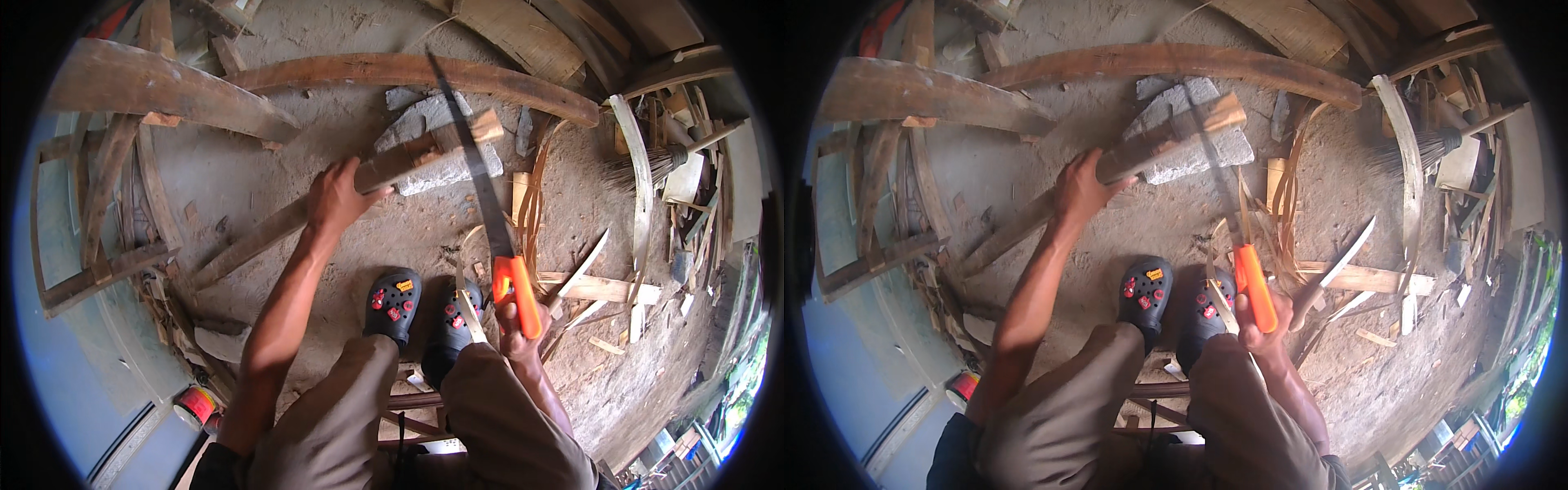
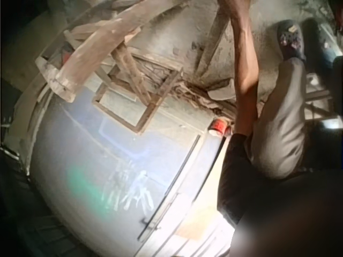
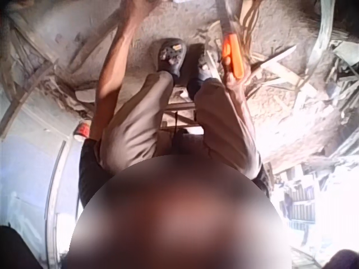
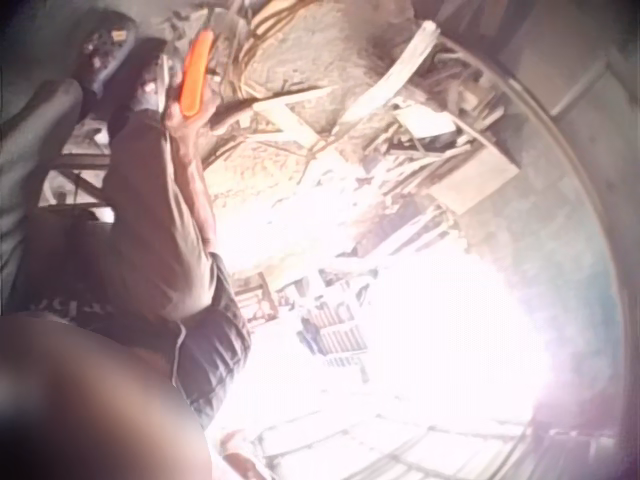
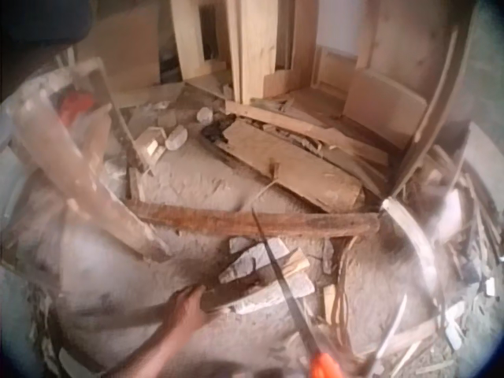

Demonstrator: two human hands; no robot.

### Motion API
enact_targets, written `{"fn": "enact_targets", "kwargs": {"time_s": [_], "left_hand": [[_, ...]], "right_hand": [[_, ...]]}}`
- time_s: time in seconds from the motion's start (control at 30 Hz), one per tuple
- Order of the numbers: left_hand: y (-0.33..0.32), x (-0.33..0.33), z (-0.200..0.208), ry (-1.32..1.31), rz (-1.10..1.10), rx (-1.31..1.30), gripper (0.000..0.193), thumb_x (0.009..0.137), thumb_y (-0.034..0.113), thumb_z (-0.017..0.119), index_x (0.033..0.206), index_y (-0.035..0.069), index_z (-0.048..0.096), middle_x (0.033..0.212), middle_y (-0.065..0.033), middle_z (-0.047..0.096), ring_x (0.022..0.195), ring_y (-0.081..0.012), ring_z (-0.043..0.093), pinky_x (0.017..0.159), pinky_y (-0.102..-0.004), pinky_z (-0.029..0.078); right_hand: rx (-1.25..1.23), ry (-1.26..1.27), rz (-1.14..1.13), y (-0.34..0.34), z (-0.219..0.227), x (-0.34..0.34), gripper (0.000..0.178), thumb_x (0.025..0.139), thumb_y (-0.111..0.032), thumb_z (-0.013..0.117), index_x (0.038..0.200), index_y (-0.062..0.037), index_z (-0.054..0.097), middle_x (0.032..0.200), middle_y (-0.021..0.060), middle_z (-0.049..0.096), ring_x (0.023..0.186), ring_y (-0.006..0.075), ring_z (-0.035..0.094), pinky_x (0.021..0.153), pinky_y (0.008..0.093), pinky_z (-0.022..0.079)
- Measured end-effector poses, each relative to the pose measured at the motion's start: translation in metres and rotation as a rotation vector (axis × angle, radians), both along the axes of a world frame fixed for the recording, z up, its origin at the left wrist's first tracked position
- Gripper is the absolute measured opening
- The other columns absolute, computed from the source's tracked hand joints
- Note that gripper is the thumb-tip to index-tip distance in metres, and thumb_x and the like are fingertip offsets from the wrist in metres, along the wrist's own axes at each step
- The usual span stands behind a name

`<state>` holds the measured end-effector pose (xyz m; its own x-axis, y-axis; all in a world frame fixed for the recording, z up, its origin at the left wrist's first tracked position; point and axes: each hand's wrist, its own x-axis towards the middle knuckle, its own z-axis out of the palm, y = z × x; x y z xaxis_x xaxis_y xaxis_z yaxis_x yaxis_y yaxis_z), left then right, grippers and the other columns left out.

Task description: The person sits on the floor and uses a chisel and hammer to carve a small piece of wood. They repeatedly strike the chisel to shape the wood, then switch to a hand saw to cut a section. The person continues to refine the shape with the chisel and hammer.

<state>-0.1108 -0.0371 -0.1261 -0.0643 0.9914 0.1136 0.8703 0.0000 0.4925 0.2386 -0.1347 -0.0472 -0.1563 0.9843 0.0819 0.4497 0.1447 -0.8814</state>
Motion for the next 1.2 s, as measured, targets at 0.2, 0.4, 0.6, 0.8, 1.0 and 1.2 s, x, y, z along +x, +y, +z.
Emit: {"fn": "enact_targets", "kwargs": {"time_s": [0.2, 0.4, 0.6, 0.8, 1.0, 1.2], "left_hand": [[0.028, 0.015, -0.014, 0.011, -0.086, -0.021, 0.069, 0.076, 0.044, 0.080, 0.117, -0.006, 0.057, 0.115, -0.0280, 0.061, 0.109, -0.0421, 0.060, 0.092, -0.0479, 0.049], [0.043, 0.034, -0.032, 0.246, -0.087, 0.026, 0.069, 0.079, 0.053, 0.074, 0.114, -0.004, 0.055, 0.111, -0.0227, 0.062, 0.103, -0.0359, 0.064, 0.080, -0.0455, 0.055], [0.044, 0.034, -0.032, 0.227, -0.070, 0.043, 0.069, 0.079, 0.057, 0.072, 0.110, -0.003, 0.056, 0.107, -0.0206, 0.063, 0.099, -0.0347, 0.065, 0.075, -0.0438, 0.057], [0.043, 0.037, -0.032, 0.260, -0.041, 0.021, 0.067, 0.081, 0.054, 0.071, 0.111, -0.004, 0.055, 0.111, -0.0231, 0.062, 0.103, -0.0363, 0.065, 0.078, -0.0436, 0.057], [0.042, 0.037, -0.031, 0.273, -0.032, -0.024, 0.070, 0.080, 0.056, 0.071, 0.118, -0.001, 0.056, 0.117, -0.0231, 0.061, 0.107, -0.0373, 0.064, 0.081, -0.0458, 0.056], [0.043, 0.040, -0.038, 0.226, 0.041, -0.007, 0.070, 0.077, 0.055, 0.073, 0.123, 0.006, 0.057, 0.122, -0.0202, 0.060, 0.111, -0.0355, 0.062, 0.085, -0.0464, 0.054]], "right_hand": [[-0.057, -0.181, 0.106, 0.007, -0.018, 0.001, 0.019, 0.079, -0.016, 0.071, 0.074, -0.0003, 0.060, 0.055, 0.0092, 0.047, 0.043, 0.0260, 0.049, 0.043, 0.0357, 0.037], [0.016, -0.160, 0.118, 0.010, -0.023, 0.003, 0.017, 0.076, -0.013, 0.071, 0.071, -0.0018, 0.059, 0.055, 0.0093, 0.049, 0.043, 0.0261, 0.050, 0.044, 0.0346, 0.039], [-0.055, -0.134, 0.101, 0.005, -0.026, 0.010, 0.018, 0.078, -0.013, 0.070, 0.068, -0.0024, 0.059, 0.054, 0.0088, 0.051, 0.044, 0.0228, 0.052, 0.045, 0.0335, 0.041], [-0.126, -0.111, 0.091, -0.003, -0.021, 0.015, 0.016, 0.079, -0.013, 0.070, 0.072, -0.0019, 0.061, 0.055, 0.0082, 0.052, 0.044, 0.0227, 0.053, 0.046, 0.0327, 0.042], [-0.103, -0.047, 0.135, -0.009, -0.034, 0.018, 0.013, 0.081, -0.010, 0.069, 0.074, -0.0022, 0.061, 0.055, 0.0079, 0.050, 0.043, 0.0221, 0.051, 0.045, 0.0328, 0.040], [0.163, -0.241, 0.033, -0.048, -0.053, 0.051, 0.018, 0.084, -0.015, 0.065, 0.071, -0.0046, 0.058, 0.055, 0.0080, 0.051, 0.044, 0.0264, 0.050, 0.045, 0.0365, 0.039]]}}
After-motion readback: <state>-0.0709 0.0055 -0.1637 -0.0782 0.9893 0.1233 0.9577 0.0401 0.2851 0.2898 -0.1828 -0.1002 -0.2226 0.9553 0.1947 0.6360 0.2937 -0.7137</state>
